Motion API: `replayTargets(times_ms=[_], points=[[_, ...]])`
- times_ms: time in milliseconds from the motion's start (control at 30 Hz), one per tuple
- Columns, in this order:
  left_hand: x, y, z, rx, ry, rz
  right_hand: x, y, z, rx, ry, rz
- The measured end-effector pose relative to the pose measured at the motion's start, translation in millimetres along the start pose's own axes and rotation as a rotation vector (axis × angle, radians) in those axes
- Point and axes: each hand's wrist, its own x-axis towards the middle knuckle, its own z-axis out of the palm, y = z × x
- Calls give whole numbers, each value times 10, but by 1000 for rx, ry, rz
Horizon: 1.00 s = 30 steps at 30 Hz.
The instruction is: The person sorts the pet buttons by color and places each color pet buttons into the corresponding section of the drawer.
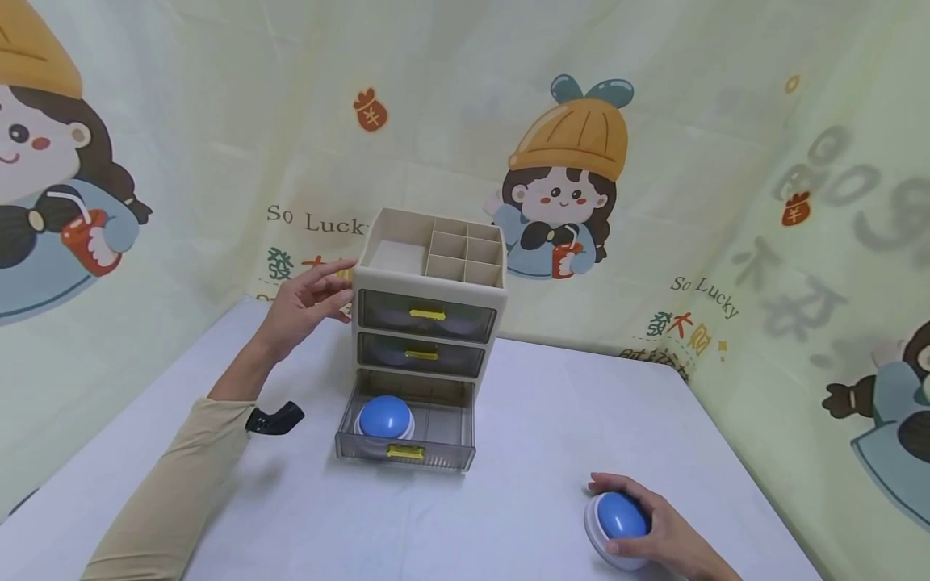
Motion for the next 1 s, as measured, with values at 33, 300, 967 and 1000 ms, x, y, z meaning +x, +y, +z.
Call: replayTargets(times_ms=[33, 300, 967, 1000], points=[[-2, 2, 1, 0, 0, -1, -1, 2, 2, -1, -4, 6], [-7, 0, -4, -2, 2, -1, 2, -21, 52, -86, 33, 114], [2, -8, -2, -10, 5, 13, 35, -41, 76, -129, 79, 32], [1, -7, -1, -10, 3, 12, 37, -51, 74, -133, 82, 38]])
